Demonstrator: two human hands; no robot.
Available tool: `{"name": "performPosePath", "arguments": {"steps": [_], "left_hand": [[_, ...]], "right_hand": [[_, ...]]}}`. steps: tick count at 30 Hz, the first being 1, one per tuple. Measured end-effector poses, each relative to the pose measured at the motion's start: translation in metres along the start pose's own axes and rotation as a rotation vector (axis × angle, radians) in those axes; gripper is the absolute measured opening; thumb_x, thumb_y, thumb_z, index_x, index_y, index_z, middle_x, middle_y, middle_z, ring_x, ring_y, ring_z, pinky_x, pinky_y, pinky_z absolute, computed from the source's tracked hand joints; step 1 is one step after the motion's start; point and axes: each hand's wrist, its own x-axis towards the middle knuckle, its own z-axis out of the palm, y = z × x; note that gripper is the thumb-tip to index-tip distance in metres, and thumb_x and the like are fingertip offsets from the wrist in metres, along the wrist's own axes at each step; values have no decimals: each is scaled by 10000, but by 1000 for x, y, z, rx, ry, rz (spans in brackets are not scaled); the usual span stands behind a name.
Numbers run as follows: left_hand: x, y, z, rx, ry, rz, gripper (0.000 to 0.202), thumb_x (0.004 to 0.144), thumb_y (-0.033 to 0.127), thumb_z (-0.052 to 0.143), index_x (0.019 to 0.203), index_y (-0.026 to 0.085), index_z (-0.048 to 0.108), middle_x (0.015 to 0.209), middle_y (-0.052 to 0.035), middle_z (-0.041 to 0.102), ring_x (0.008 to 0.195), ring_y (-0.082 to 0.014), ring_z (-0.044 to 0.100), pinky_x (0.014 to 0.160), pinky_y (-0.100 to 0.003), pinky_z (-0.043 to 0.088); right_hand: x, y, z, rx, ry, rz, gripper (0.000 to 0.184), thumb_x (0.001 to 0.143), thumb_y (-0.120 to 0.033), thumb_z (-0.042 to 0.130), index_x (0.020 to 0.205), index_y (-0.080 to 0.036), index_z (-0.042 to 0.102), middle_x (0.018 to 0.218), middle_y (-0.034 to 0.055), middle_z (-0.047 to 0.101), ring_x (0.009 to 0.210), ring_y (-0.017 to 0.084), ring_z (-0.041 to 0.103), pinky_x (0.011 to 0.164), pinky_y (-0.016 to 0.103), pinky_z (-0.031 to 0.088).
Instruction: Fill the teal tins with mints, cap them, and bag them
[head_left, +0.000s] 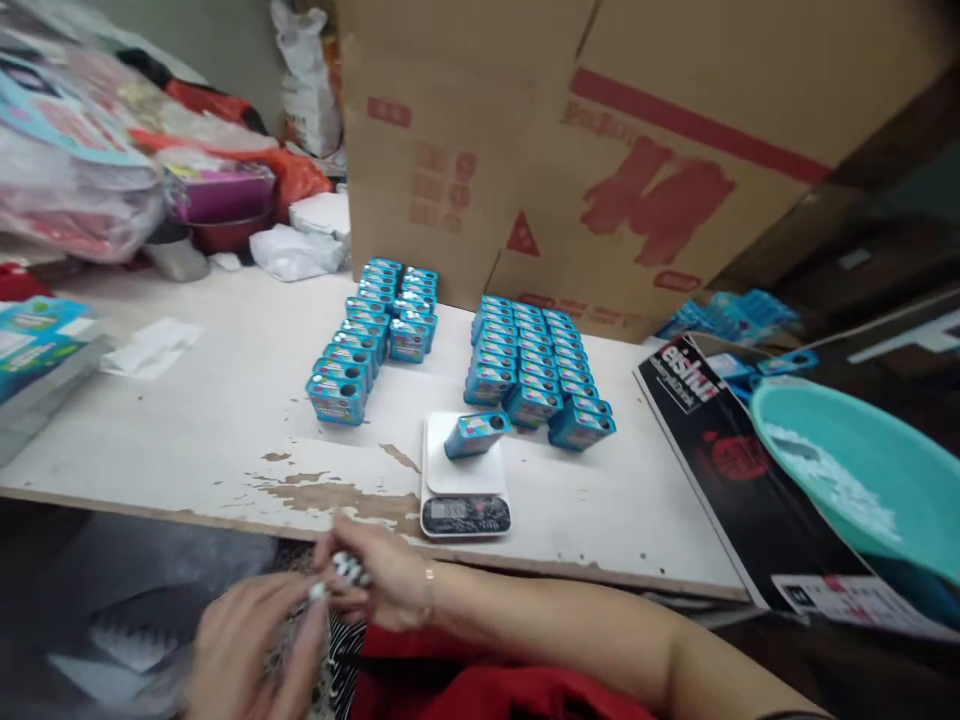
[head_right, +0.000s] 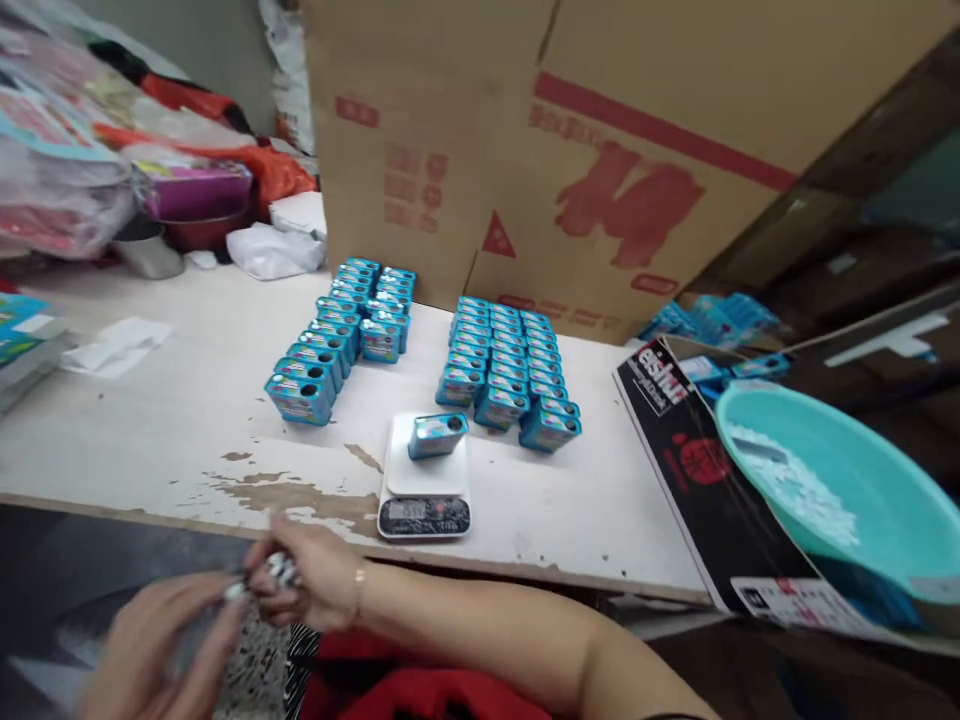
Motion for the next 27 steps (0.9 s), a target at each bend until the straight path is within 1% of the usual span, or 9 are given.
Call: {"name": "performPosePath", "arguments": {"steps": [3, 6, 8, 10, 12, 16, 20, 24, 27], "left_hand": [[9, 51, 34, 28, -353, 252, 147, 887, 249, 554, 1019, 253, 621, 905, -18, 632, 847, -174, 573, 760, -323, 419], [2, 88, 64, -27, -632, 321, 208, 900, 263, 552, 1102, 250, 598, 952, -32, 626, 883, -178, 566, 786, -328, 438], [-3, 100, 75, -71, -719, 338, 206, 912, 277, 546, 1111, 245, 588, 983, -39, 631, 910, -180, 569, 809, -326, 452], [1, 103, 80, -92, -703, 328, 164, 933, 285, 518, 1072, 236, 590, 988, -43, 634, 927, -177, 578, 827, -317, 465], [17, 100, 83, -67, -606, 310, 166, 943, 307, 499, 1063, 229, 585, 1017, -56, 623, 976, -187, 576, 861, -326, 471], [83, 88, 105, 142, -430, 389, 389, 909, 404, 534, 1249, 218, 501, 1206, -110, 539, 1144, -246, 511, 986, -411, 427], [153, 78, 145, 477, -533, 441, 704, 805, 499, 627, 1378, 174, 375, 1354, -166, 469, 1216, -337, 463, 985, -485, 405], [192, 87, 177, 556, -736, 488, 506, 839, 456, 544, 1251, 171, 472, 1161, -128, 604, 1013, -283, 585, 857, -391, 465], [205, 107, 201, 505, -690, 645, 476, 858, 487, 480, 1202, 159, 491, 1053, -121, 619, 945, -282, 593, 806, -390, 465]], "right_hand": [[-82, 13, -38, 220, 97, 54, 473, 939, -601, 351, 712, -196, 443, 444, -76, 396, 320, 53, 255, 340, 159, 91], [-141, 35, -78, 281, 280, 1, 398, 951, -485, 431, 713, -169, 478, 474, -64, 437, 325, 32, 247, 337, 153, 64], [-170, 51, -101, 313, 343, -70, 334, 925, -421, 502, 732, -148, 515, 507, -54, 464, 341, 19, 256, 343, 148, 72], [-193, 64, -120, 359, 378, -177, 264, 860, -381, 592, 770, -137, 551, 536, -48, 485, 359, 16, 281, 351, 149, 89], [-212, 75, -136, 404, 418, -294, 232, 775, -344, 667, 817, -134, 578, 557, -45, 505, 372, 18, 306, 359, 156, 104], [-233, 79, -164, 414, 507, -491, 330, 679, -339, 735, 898, -141, 589, 596, -46, 530, 384, 16, 317, 376, 167, 111], [-242, 70, -182, 346, 581, -616, 427, 684, -457, 755, 919, -163, 555, 588, -73, 492, 379, 7, 282, 390, 172, 68], [-256, 72, -191, 288, 623, -678, 416, 702, -507, 738, 821, -164, 535, 535, -98, 423, 373, 2, 231, 396, 182, 79], [-268, 87, -191, 207, 613, -576, 425, 722, -547, 702, 777, -151, 557, 490, -108, 386, 360, 5, 202, 388, 193, 95]]}}
